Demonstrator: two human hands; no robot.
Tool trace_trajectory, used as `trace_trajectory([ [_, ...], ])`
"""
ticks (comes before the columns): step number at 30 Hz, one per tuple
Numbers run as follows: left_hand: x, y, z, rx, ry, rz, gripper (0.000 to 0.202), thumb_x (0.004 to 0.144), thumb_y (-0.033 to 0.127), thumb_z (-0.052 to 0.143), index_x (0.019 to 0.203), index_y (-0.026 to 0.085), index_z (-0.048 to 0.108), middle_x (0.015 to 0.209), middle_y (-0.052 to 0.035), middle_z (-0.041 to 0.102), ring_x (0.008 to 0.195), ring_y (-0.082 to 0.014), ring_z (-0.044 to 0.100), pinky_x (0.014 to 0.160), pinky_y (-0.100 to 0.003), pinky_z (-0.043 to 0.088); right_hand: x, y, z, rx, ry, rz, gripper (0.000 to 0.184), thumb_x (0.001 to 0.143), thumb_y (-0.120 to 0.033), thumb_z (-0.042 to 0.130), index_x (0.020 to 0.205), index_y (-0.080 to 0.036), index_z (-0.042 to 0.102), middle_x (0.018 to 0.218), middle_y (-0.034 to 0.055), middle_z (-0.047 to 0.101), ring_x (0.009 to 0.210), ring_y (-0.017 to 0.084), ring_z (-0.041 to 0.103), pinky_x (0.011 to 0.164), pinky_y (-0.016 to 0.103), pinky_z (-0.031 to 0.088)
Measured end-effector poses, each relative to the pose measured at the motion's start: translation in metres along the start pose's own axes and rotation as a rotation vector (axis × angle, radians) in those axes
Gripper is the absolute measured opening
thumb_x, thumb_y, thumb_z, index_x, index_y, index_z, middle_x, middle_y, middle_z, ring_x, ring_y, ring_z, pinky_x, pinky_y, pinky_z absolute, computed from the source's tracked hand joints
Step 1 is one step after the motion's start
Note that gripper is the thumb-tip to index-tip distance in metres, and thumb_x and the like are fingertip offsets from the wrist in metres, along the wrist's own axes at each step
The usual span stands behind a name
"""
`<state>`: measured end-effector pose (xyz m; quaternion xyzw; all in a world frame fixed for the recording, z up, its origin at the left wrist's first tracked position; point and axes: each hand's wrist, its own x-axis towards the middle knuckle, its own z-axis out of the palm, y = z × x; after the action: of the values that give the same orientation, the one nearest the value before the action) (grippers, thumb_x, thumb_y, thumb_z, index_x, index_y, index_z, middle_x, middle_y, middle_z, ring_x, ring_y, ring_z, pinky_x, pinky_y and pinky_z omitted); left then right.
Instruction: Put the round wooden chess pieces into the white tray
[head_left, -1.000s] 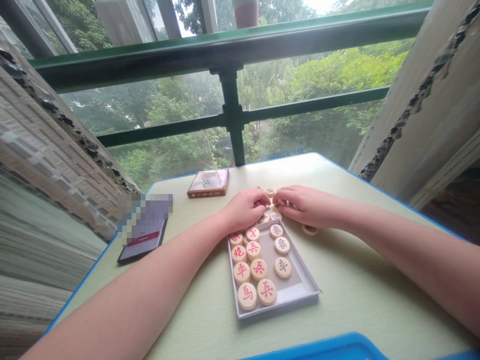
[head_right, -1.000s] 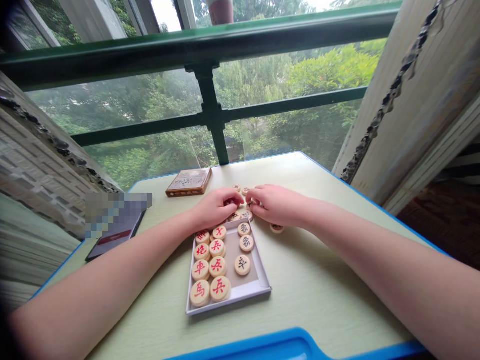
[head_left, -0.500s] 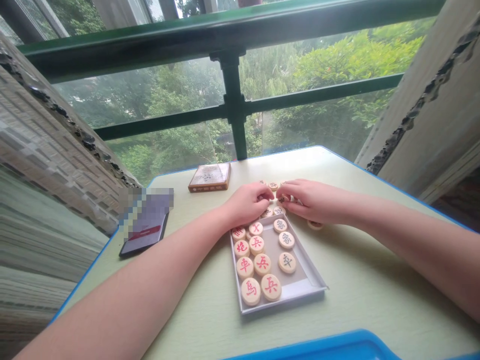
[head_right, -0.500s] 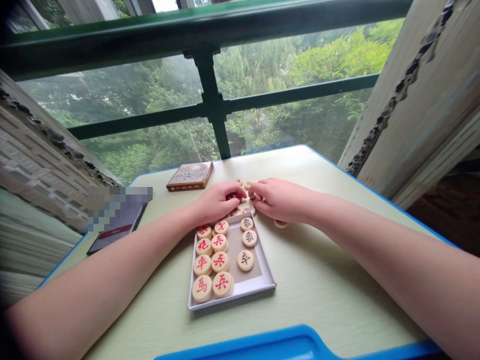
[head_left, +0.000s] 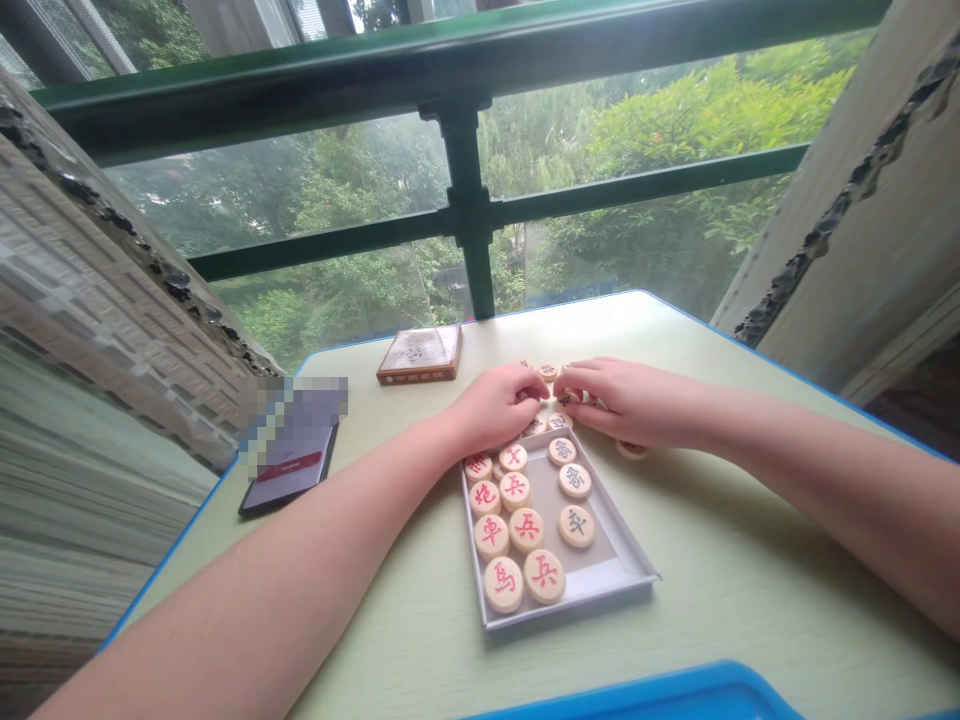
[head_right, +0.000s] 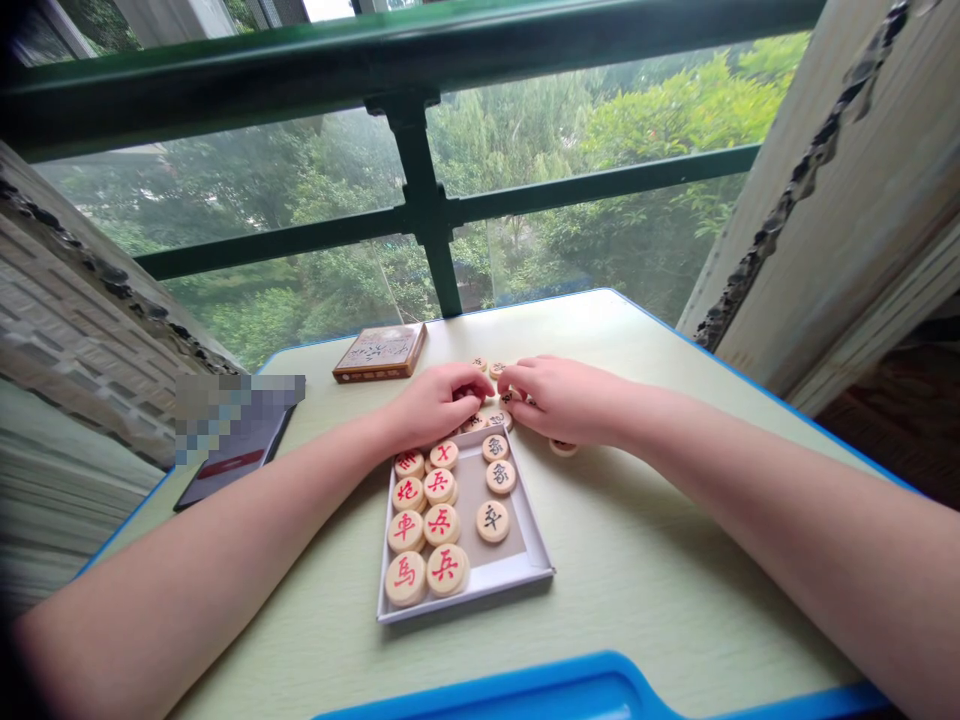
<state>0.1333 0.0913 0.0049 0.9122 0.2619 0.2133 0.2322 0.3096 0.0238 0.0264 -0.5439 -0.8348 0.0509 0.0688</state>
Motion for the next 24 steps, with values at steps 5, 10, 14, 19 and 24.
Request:
trace_trajectory([
  [5,-0.0001,-0.0009,0.0002,-0.003,0.004,0.008,0.019,0.074,0.009,0.048,0.081,0.015,0.064,0.084,-0.0022,0.065,0.077,-0.0132,0.058,0.072,-0.024,0.046,-0.0005,-0.0012,-0.0010,0.001,-0.012,0.016,0.025,0.087,-0.030,0.041,0.098,-0.017,0.058,0.097,0.0107,0.061,0.089,0.023,0.055,0.075,0.033,0.042],
  [10,-0.0003,-0.0019,0.0008,-0.005,0.004,0.015,0.019,0.073,0.009,0.048,0.081,0.016,0.064,0.083,-0.0017,0.065,0.077,-0.0131,0.058,0.072,-0.024,0.046,-0.0013,-0.0023,-0.0022,-0.002,-0.017,0.019,0.025,0.087,-0.030,0.040,0.098,-0.017,0.058,0.097,0.0108,0.061,0.089,0.023,0.055,0.076,0.034,0.042],
  [14,-0.0006,-0.0010,0.0005,-0.011,0.001,0.003,0.020,0.073,0.009,0.048,0.081,0.015,0.064,0.083,-0.0019,0.065,0.077,-0.0128,0.057,0.071,-0.023,0.045,-0.0015,-0.0018,-0.0018,-0.003,-0.017,0.019,0.025,0.087,-0.030,0.040,0.099,-0.017,0.058,0.097,0.0107,0.061,0.089,0.024,0.055,0.076,0.034,0.042],
  [19,-0.0008,-0.0004,-0.0003,-0.008,-0.004,-0.007,0.020,0.074,0.010,0.047,0.082,0.015,0.064,0.083,-0.0020,0.065,0.076,-0.0129,0.057,0.071,-0.023,0.045,-0.0012,-0.0002,-0.0007,-0.003,-0.001,-0.003,0.024,0.086,-0.029,0.041,0.098,-0.017,0.059,0.097,0.0106,0.061,0.088,0.023,0.056,0.074,0.033,0.041],
  [24,-0.0007,0.0002,-0.0007,0.001,-0.008,-0.002,0.021,0.074,0.011,0.046,0.082,0.016,0.064,0.083,-0.0019,0.066,0.077,-0.0134,0.058,0.073,-0.025,0.046,-0.0013,-0.0010,-0.0017,-0.006,0.004,-0.012,0.024,0.086,-0.028,0.041,0.097,-0.016,0.059,0.097,0.0107,0.062,0.086,0.022,0.056,0.073,0.032,0.041],
])
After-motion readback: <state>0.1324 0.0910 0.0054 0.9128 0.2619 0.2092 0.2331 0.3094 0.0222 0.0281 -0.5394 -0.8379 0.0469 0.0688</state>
